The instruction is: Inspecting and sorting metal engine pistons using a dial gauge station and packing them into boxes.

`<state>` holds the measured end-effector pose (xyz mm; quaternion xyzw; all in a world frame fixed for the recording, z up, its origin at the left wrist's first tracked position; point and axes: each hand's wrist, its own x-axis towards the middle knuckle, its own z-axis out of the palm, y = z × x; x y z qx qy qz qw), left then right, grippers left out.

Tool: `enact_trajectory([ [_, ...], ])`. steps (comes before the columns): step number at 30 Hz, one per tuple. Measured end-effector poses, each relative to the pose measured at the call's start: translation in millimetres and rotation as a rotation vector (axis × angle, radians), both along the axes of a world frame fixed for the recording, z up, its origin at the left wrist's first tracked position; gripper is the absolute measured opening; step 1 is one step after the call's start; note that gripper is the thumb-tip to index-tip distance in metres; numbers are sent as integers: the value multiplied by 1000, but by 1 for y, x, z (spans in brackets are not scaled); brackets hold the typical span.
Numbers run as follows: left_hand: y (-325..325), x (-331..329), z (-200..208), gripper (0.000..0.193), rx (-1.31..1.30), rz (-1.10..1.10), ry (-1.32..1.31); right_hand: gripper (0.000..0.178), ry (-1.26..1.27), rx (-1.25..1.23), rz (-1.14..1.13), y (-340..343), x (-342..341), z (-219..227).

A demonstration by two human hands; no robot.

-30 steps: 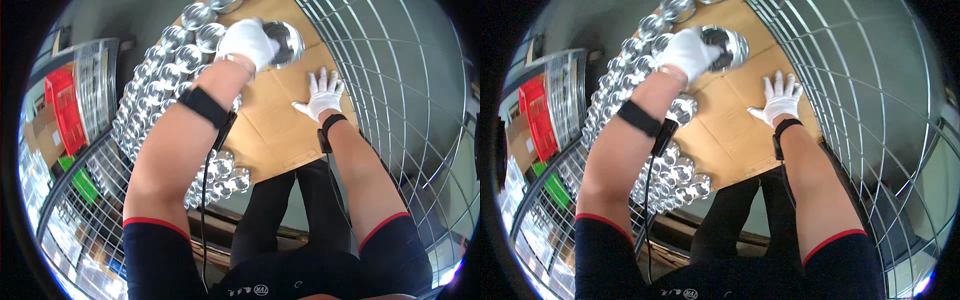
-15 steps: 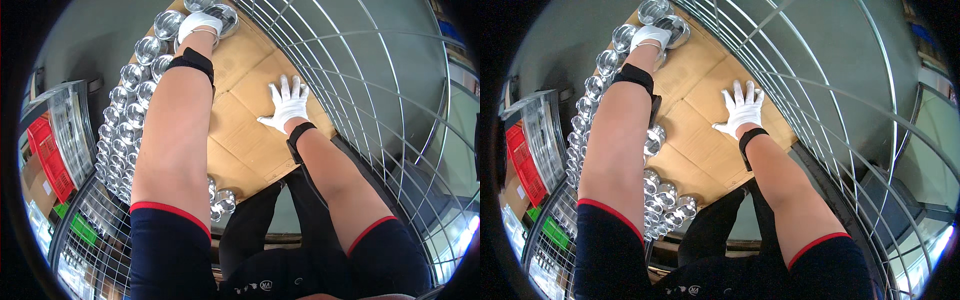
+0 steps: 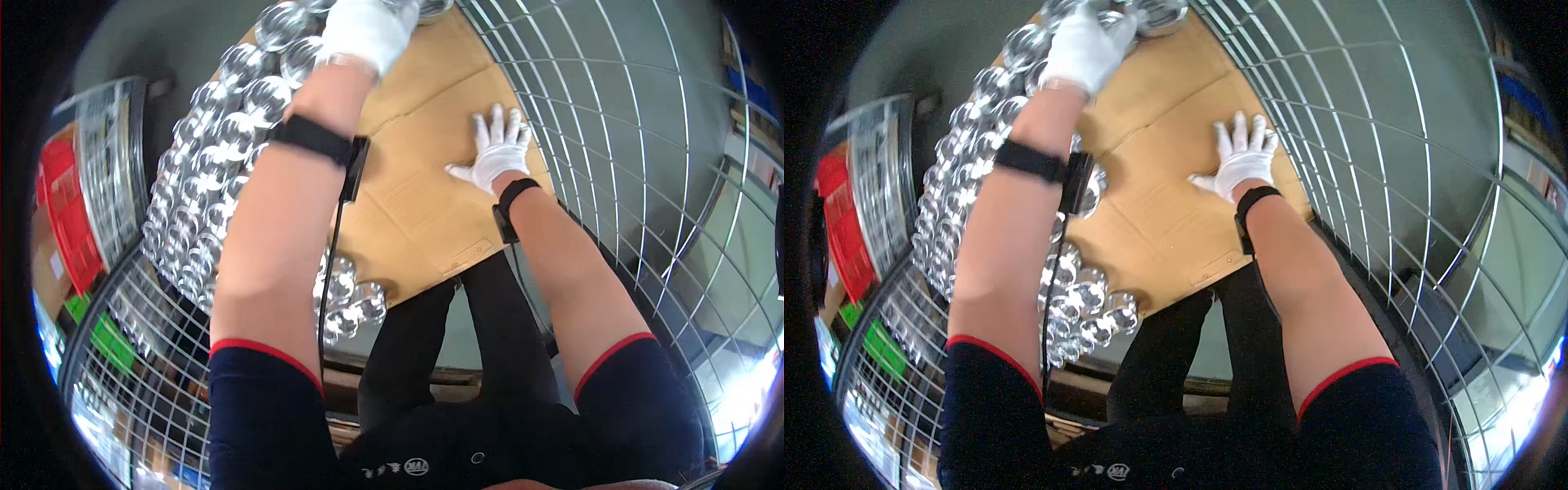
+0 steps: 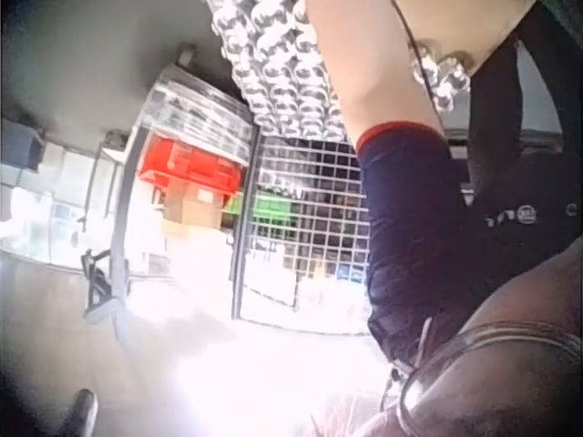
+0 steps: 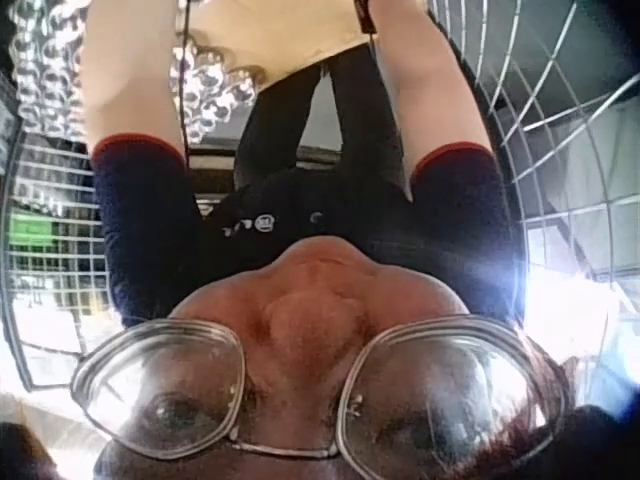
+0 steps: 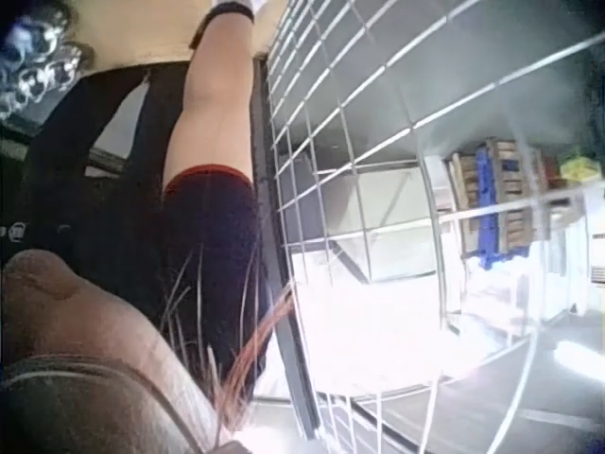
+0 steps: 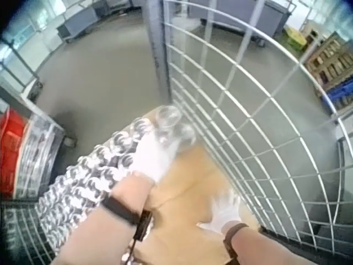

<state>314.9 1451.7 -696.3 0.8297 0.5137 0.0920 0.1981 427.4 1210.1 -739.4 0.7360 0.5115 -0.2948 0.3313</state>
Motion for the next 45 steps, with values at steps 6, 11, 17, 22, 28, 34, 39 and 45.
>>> enact_trajectory([
  [6, -190, -213, 100, 41, -712, 363, -123, 100, 31, -16, -133, -17, -1, 14],
  [11, -420, -374, 187, 40, -1015, 683, 251, 68, 473, -26, -259, -46, -63, 144],
  [17, -599, -396, 273, 43, -1139, 1101, -26, 59, 428, -233, -162, -56, -93, 257],
  [22, -650, -355, 334, 45, -1079, 1312, -225, 56, 459, -160, 210, -29, -147, 301],
  [28, -718, -312, 398, 47, -944, 1494, -411, 49, 710, 55, 583, -11, -277, 367],
  [34, -797, -329, 451, 47, -710, 1807, -544, 39, 1122, -73, 726, -73, -428, 411],
  [39, -886, -384, 475, 40, -347, 2026, -584, 48, 1231, -291, 1156, -254, -568, 549],
  [45, -999, -466, 547, 35, -33, 2170, -635, 51, 1532, -310, 1823, -522, -725, 653],
])
